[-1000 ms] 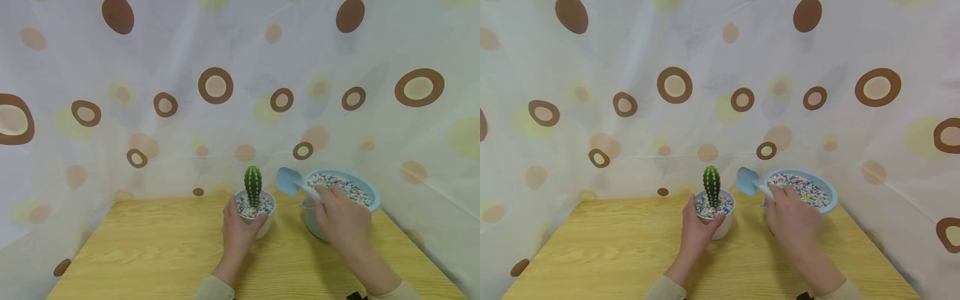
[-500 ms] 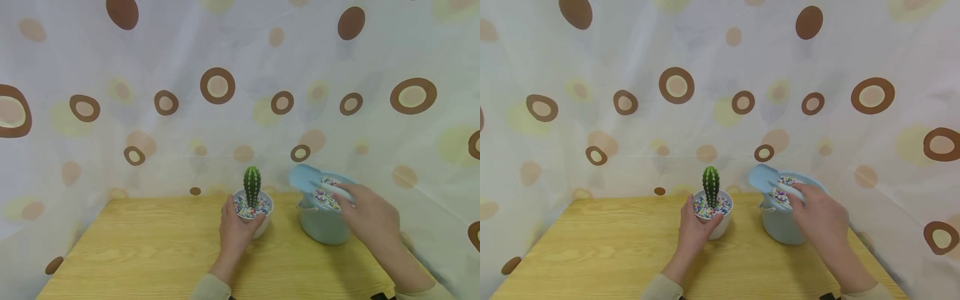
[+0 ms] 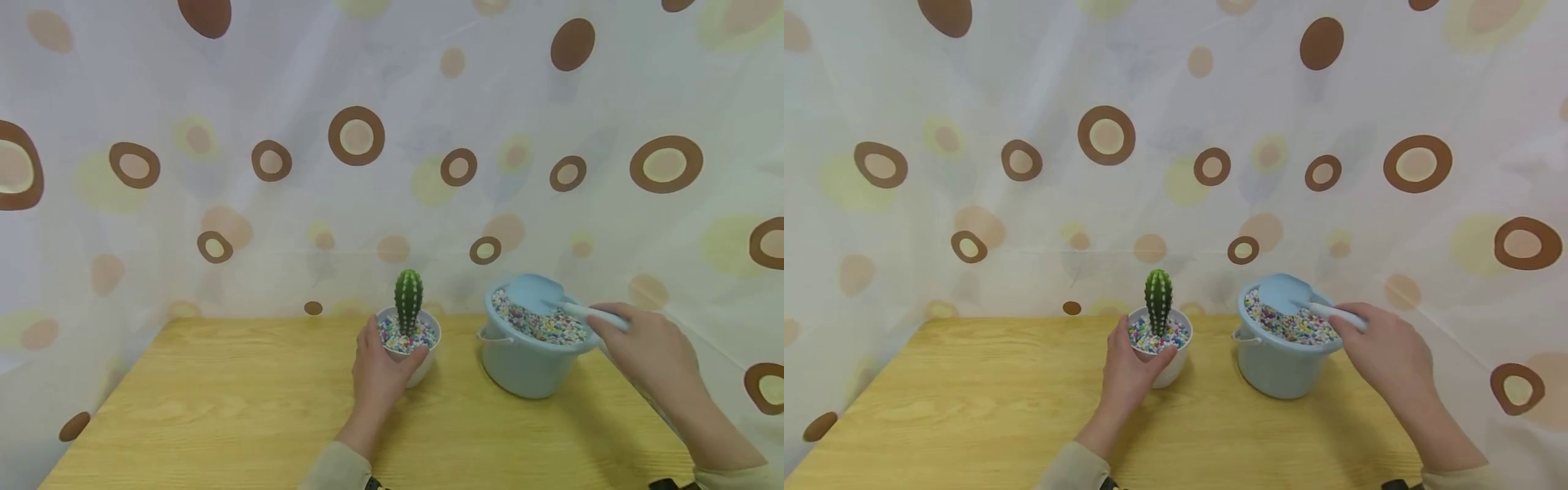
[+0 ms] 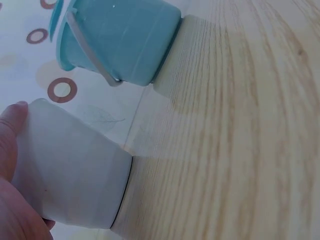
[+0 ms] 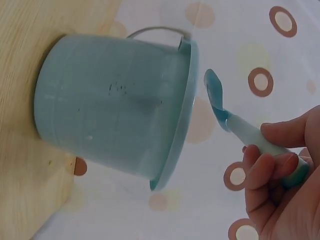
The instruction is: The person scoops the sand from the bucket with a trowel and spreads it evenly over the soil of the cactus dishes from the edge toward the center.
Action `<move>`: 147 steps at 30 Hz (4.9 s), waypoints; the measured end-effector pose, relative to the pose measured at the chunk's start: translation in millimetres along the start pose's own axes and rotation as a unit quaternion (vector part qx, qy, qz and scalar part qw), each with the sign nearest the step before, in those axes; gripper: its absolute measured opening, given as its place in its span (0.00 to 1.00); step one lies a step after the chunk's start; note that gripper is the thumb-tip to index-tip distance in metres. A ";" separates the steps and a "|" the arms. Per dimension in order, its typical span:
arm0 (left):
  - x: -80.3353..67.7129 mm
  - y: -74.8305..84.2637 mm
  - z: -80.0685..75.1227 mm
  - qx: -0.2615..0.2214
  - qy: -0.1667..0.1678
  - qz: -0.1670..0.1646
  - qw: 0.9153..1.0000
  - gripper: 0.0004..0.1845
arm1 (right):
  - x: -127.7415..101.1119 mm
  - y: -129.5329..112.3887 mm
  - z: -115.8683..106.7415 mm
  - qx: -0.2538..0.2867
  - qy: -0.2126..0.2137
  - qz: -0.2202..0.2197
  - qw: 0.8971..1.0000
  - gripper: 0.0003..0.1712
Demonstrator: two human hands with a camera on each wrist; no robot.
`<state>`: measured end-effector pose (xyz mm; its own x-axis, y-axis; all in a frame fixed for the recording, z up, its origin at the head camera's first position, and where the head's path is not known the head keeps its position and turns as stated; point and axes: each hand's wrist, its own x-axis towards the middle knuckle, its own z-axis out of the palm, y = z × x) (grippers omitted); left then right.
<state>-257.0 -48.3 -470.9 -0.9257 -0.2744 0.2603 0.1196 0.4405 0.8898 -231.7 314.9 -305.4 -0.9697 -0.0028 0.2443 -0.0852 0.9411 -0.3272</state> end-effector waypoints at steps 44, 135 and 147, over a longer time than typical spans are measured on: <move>4.6 -2.4 0.7 -0.006 -0.014 -0.003 1.000 0.63 | 28.8 43.6 -26.0 0.045 -0.149 -0.022 0.988 0.25; 1.1 -2.7 1.4 -0.020 -0.014 0.000 1.000 0.63 | 4.1 36.7 25.2 0.123 -0.058 0.031 0.990 0.40; 2.1 -3.0 0.9 -0.020 -0.019 -0.009 1.000 0.64 | -0.4 35.0 21.4 0.127 -0.063 0.039 0.989 0.42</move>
<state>-259.6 -49.4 -473.3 -0.9404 -0.2497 0.2306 0.1164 0.4007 0.9088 -239.2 340.6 -336.5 -0.9951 0.0080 0.0984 -0.0491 0.8247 -0.5635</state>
